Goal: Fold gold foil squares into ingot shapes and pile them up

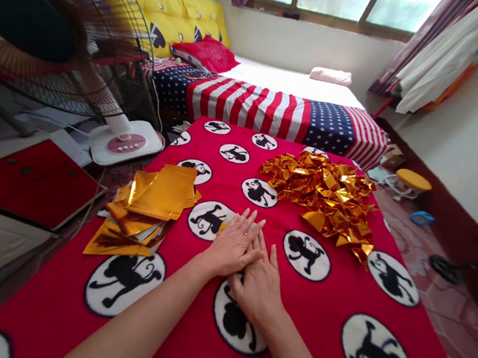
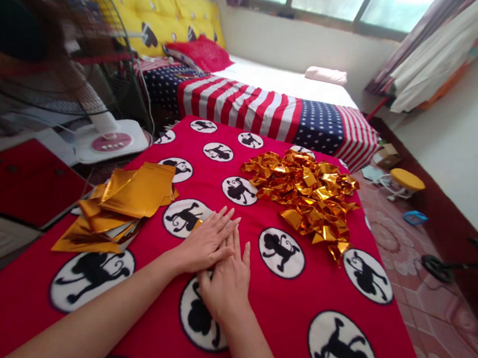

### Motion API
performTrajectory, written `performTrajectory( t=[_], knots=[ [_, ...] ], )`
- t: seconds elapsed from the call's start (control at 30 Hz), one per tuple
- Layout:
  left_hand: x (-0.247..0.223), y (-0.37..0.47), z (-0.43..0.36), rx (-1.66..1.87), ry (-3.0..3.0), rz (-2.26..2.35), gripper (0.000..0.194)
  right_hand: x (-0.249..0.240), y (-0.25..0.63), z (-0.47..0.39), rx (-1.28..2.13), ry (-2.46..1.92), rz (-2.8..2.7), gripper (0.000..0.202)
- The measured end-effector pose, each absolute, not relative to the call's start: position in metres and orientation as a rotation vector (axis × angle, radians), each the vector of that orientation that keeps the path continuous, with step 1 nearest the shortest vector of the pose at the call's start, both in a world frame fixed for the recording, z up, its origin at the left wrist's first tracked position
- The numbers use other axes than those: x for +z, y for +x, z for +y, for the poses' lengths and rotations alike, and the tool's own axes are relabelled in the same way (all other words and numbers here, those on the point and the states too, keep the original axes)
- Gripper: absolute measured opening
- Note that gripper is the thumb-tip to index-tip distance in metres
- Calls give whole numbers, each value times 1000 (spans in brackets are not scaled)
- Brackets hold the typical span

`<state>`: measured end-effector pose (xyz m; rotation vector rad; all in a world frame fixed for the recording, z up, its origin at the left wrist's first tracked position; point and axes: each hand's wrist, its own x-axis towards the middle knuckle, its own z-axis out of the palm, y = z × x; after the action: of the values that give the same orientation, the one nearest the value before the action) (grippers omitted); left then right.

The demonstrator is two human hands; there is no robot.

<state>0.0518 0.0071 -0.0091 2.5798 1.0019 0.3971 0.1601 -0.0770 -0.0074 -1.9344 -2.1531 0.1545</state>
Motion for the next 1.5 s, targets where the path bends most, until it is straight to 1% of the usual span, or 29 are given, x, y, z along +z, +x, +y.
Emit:
performTrajectory(
  t=[0.1,0.2,0.4,0.5,0.57,0.63,0.73,0.8,0.9,1.03,1.2,1.23,1.3,1.4,1.5],
  knots=[
    [-12,40,13,384,2643,1092,67,-10,162,-77,135,-1935,-2172,78],
    [-14,25,19,361,2711,1176,55,-13,165,-77,144,-1926,-2200,76],
    [-16,11,25,338,2758,1277,51,-3,159,-78,197,-1944,-2126,73],
    [-19,12,26,315,2774,1287,51,8,139,-74,186,-1871,-2076,77],
    [-22,13,28,277,2770,1301,52,10,122,-67,255,-1794,-2093,82],
    [-23,13,30,247,2765,1312,53,8,110,-60,325,-1790,-2064,89],
    [-22,13,29,263,2769,1301,53,-2,110,-56,336,-1810,-2037,96],
    [-21,13,28,310,2771,1288,52,-7,122,-59,301,-1812,-2067,95],
    [-20,13,26,374,2766,1277,49,-12,147,-70,251,-1873,-2135,86],
    [-17,12,24,367,2753,1284,49,-14,171,-81,181,-1931,-2194,82],
    [4,30,11,399,2669,1500,47,-16,173,-84,127,-1938,-2188,81],
    [10,37,7,431,2672,1487,47,-16,172,-84,126,-1934,-2183,81],
    [17,54,-2,478,2667,1319,49,-15,171,-84,127,-1916,-2179,76],
    [13,72,-9,386,2582,942,57,-14,171,-84,112,-1888,-2186,65],
    [0,73,-6,366,2510,914,64,-15,171,-84,98,-1894,-2200,66]
  ],
)
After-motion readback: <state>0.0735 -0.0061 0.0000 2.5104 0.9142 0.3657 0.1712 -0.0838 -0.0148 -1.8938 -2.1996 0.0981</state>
